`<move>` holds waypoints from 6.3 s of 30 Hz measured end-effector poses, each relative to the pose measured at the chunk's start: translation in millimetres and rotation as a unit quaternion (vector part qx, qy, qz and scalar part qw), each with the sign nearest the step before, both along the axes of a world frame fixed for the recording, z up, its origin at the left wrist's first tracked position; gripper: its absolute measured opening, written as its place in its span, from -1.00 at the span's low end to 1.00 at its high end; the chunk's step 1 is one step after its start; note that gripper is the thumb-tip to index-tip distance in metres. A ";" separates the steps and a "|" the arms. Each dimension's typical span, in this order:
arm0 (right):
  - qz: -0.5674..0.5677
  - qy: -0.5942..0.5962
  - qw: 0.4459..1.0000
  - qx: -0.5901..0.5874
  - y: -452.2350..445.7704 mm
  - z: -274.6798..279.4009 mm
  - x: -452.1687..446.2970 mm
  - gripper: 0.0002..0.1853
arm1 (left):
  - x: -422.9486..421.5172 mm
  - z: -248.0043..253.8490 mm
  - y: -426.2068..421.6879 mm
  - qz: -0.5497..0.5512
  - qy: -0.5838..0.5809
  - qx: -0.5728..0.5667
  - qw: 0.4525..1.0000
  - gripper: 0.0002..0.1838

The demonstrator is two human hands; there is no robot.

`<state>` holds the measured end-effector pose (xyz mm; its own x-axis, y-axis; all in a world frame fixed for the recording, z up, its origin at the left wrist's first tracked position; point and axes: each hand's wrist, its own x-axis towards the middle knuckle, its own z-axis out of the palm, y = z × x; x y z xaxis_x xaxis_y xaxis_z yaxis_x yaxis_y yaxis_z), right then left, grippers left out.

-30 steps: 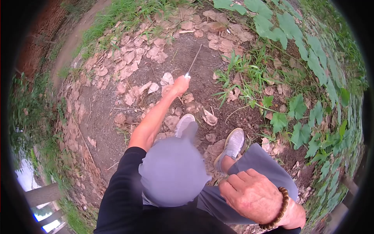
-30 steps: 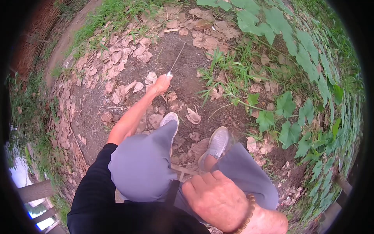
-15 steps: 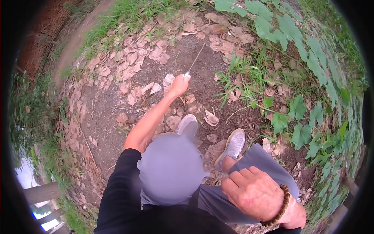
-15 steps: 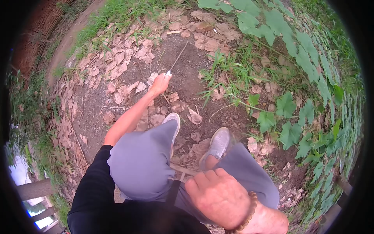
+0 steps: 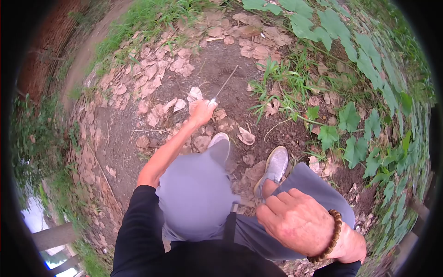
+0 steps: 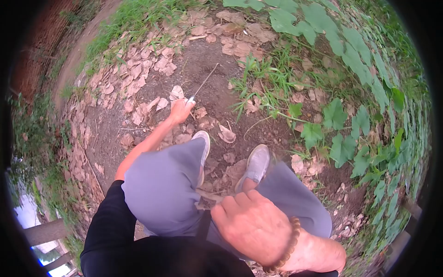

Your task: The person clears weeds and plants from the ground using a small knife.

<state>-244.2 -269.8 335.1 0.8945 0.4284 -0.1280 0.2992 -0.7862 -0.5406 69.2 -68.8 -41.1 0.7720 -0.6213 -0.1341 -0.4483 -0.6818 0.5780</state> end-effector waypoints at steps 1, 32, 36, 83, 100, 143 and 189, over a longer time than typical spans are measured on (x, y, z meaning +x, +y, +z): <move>0.001 0.002 1.000 -0.001 0.1 0.9 0.3 -0.83 | -7.9 12.6 -5.3 -0.003 0.002 -0.001 1.000 -0.51; -0.037 0.041 0.998 -0.023 0.1 0.2 -1.7 -0.88 | -78.6 -3.2 -63.7 0.036 0.122 -0.031 0.991 -0.61; -0.027 0.030 0.999 -0.029 1.5 0.6 -3.5 -0.87 | -84.1 4.3 -48.6 0.004 0.127 -0.032 0.991 -0.58; -0.041 0.028 0.998 -0.033 -3.5 -0.5 -9.5 -0.89 | -74.8 14.4 -50.6 -0.084 0.112 -0.004 0.990 -0.66; -0.035 0.017 0.998 -0.040 -0.7 -1.4 -6.2 -0.90 | -77.1 39.7 7.4 -0.089 0.102 0.012 0.991 -0.68; -0.044 0.029 0.998 -0.020 -1.4 3.1 -8.2 -0.90 | -96.3 58.3 -5.4 -0.005 0.099 -0.088 0.991 -0.66; -0.018 0.044 0.999 0.000 2.6 11.2 10.1 -0.88 | -66.4 13.8 -79.9 0.028 0.171 0.034 0.984 -0.53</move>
